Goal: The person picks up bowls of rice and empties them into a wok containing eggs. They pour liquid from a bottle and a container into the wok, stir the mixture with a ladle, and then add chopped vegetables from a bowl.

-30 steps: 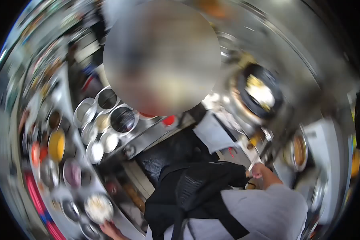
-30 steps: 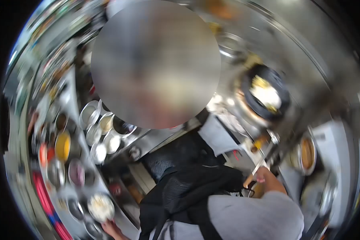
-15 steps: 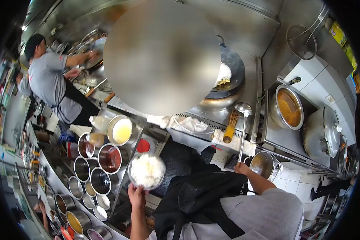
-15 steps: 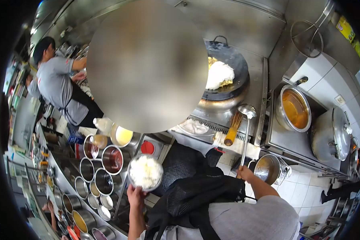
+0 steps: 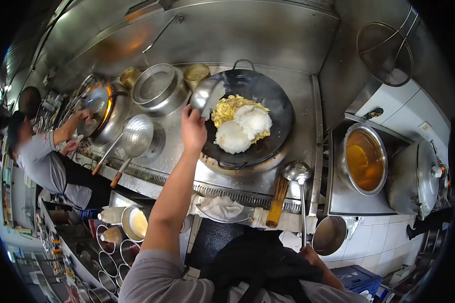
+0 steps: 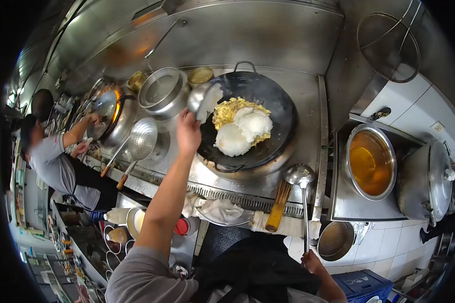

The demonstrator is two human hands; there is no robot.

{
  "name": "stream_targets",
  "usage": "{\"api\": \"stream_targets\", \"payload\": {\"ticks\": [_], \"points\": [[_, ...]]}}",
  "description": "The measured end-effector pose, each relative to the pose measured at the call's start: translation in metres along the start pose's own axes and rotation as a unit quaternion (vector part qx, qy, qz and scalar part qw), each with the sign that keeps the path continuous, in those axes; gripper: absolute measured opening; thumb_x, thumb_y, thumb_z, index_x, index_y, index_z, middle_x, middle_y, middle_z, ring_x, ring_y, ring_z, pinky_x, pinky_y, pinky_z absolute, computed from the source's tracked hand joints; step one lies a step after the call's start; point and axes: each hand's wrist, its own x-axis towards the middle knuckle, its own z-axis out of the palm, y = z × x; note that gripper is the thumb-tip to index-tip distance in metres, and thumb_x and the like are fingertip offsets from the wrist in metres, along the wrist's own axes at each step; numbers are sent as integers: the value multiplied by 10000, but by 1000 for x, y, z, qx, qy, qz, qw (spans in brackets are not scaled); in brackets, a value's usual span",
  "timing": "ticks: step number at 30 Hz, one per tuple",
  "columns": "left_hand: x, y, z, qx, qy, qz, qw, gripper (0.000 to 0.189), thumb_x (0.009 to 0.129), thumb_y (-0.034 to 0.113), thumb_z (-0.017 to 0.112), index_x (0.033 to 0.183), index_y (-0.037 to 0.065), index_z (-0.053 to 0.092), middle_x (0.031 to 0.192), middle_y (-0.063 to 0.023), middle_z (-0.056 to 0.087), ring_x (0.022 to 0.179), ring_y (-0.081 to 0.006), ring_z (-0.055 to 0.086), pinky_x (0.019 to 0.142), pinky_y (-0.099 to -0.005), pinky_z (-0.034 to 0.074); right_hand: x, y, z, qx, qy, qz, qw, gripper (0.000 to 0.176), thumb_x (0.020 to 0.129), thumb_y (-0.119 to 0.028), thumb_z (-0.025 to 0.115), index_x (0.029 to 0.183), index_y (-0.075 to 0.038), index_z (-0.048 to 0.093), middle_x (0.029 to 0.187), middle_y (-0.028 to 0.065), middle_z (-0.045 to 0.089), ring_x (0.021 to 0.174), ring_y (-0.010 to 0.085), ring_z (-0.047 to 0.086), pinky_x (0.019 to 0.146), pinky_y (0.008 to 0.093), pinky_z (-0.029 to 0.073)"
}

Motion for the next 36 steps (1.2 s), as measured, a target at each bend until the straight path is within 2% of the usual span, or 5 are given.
{"api": "stream_targets", "payload": {"ticks": [2,4,21,28,36], "points": [[3,23,35,24,-164,-120,979,194,812,74,558,995,107,611,1383,-231,389,1004,-433,588,832,-477,504,-30,-28,34,54,66,51,995,139,826,-77,566,771,-26,449,602,77,513,565,206,533,511,367,421],[-4,10,82,72,-263,-129,953,240,813,81,553,1038,126,624,1414,-222,365,1042,-423,580,848,-477,501,-65,-63,67,-478,251,-203,817,171,803,-83,589,725,-32,445,575,74,514,555,217,545,507,385,407],[24,25,-100,-63,-117,39,990,111,796,92,611,884,79,543,1282,-174,508,949,-419,602,773,-487,514,-86,-257,239,-307,-3,-269,913,435,880,-24,523,1284,-86,373,601,3,455,457,106,464,410,270,386],[-176,-50,-291,-350,-114,-421,829,228,885,114,618,781,43,428,753,-95,594,633,-203,626,590,-328,538,-52,-280,309,-279,-113,-327,896,445,895,-57,492,1325,-89,384,593,-16,420,408,72,407,366,210,364],[-441,-7,-593,-151,408,-536,723,94,845,96,580,846,62,492,756,-37,576,537,-108,558,461,-258,495,2,-328,414,-174,-265,-329,890,358,990,-159,450,1343,-141,390,629,-23,380,427,55,335,348,212,321]]}}
